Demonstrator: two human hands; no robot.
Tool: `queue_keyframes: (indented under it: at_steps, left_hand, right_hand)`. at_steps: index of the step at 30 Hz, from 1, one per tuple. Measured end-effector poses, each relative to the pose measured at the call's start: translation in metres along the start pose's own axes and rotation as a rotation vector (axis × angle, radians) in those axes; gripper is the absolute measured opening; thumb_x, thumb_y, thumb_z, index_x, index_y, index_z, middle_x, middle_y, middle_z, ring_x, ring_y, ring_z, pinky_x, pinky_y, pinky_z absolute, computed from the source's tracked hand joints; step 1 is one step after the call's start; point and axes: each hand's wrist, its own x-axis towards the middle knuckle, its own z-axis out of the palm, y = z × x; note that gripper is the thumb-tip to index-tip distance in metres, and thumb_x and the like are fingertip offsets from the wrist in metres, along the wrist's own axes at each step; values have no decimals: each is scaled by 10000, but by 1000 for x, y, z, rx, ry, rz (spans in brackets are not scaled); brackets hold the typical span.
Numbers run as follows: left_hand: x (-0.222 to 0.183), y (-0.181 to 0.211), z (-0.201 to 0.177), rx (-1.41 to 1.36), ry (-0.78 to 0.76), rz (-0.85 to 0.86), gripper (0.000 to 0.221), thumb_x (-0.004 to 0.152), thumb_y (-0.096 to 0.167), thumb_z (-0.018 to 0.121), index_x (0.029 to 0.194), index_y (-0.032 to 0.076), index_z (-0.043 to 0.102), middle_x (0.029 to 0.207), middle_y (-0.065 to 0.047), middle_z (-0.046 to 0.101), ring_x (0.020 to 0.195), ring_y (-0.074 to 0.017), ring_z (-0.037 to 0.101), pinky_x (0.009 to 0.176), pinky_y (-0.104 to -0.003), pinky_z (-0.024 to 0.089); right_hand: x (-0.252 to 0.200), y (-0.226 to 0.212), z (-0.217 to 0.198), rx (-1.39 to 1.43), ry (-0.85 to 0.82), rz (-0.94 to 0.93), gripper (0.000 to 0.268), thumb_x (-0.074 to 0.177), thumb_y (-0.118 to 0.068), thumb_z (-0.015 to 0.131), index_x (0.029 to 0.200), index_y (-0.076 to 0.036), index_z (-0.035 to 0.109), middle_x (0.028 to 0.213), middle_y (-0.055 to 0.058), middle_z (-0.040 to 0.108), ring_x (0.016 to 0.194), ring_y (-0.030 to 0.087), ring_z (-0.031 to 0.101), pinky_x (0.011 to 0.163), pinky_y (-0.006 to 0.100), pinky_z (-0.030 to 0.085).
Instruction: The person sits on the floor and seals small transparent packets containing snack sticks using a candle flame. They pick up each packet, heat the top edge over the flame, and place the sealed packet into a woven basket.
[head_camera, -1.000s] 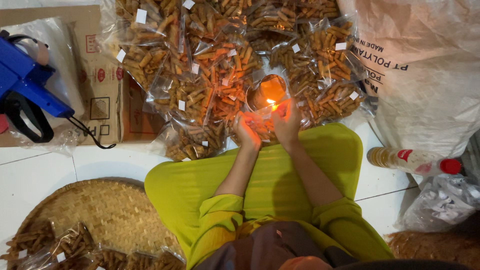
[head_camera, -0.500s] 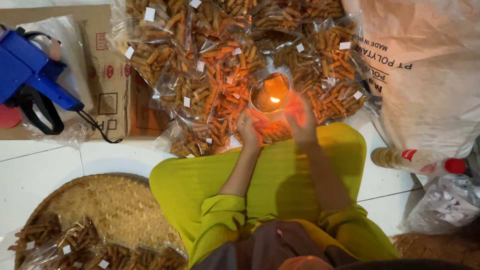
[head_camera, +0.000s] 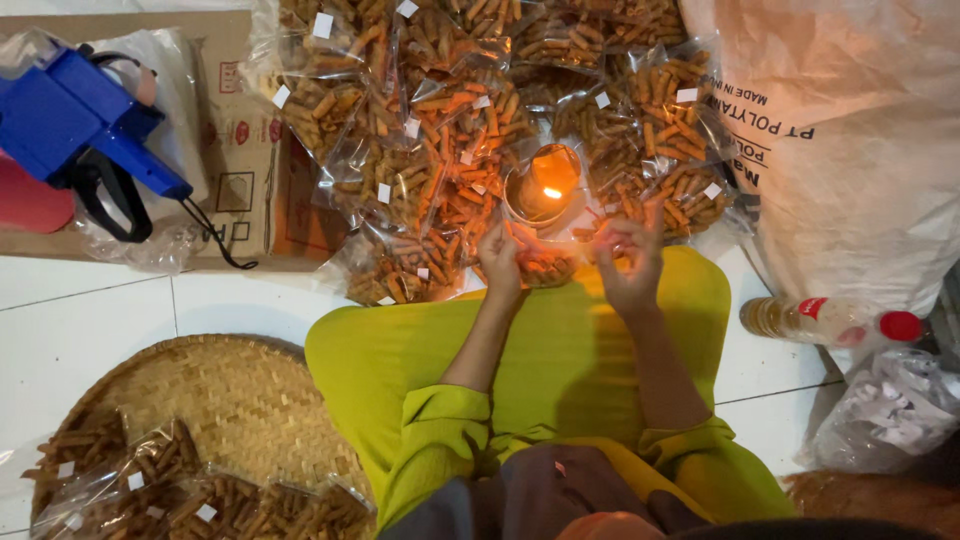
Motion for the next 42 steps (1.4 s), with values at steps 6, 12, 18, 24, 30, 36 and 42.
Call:
queue_keyframes:
  at_steps: [6,12,18,24,30,36,42]
  left_hand:
    - [-4,0,-5,-10,-56,6,138,873,-3,485,828,9,615,754,-82,683,651,-145,653,605,-277,533]
    - [-19,29,-1,-91,-59,73,153,919,-49,509,796,26,560,789,-78,647,699,-140,595,645,-275,498]
    - [-3,136,-55,-25,371,260,72,897,17,527,880,86,521,661,-91,673,592,-223,691,593,-365,617]
    - [-4,222,-150,1194,1022,401,966,850,484,807,1519,69,248,1528,-272,305,1359,-462,353,1062,-637,292]
    - [9,177,-172,1184,701,-127,1115,944,606,648,1613,54,-52,1715,-188,3,1524,-436,168,1176,-663,141]
    - [-31,175,-206,1219,690,183,858,930,436,702,1584,24,331,1601,-247,359,1526,-418,285,1232,-543,228]
    - [-175,226,-317,771,1277,-120,271,966,198,493,878,10,666,869,-146,694,695,-270,633,676,-535,529]
  right_hand:
    - [7,-30,-5,-494,-215,-178,621,831,-9,787,1382,-95,513,1312,123,562,1019,239,554,901,377,496]
    - [2,-35,6,-306,-271,-252,529,915,23,729,1389,-76,516,1368,135,553,1194,266,570,910,335,528]
    - [-9,-12,3,-109,-97,-79,549,949,32,636,1470,-85,507,1239,88,566,937,119,611,848,273,531]
    - [-10,-9,19,-227,-192,-26,438,977,22,653,1398,-87,601,1146,55,585,952,134,534,753,268,478]
    - [-16,-23,35,-400,-419,43,258,993,-124,631,1243,-101,692,977,56,675,818,171,583,738,321,483]
    - [-31,-29,51,-564,-765,-139,168,956,-204,653,1063,-97,727,977,101,712,856,322,688,754,396,547]
    - [-39,-30,60,-534,-858,-227,172,940,-168,625,1054,-104,737,989,85,720,882,329,683,767,410,541]
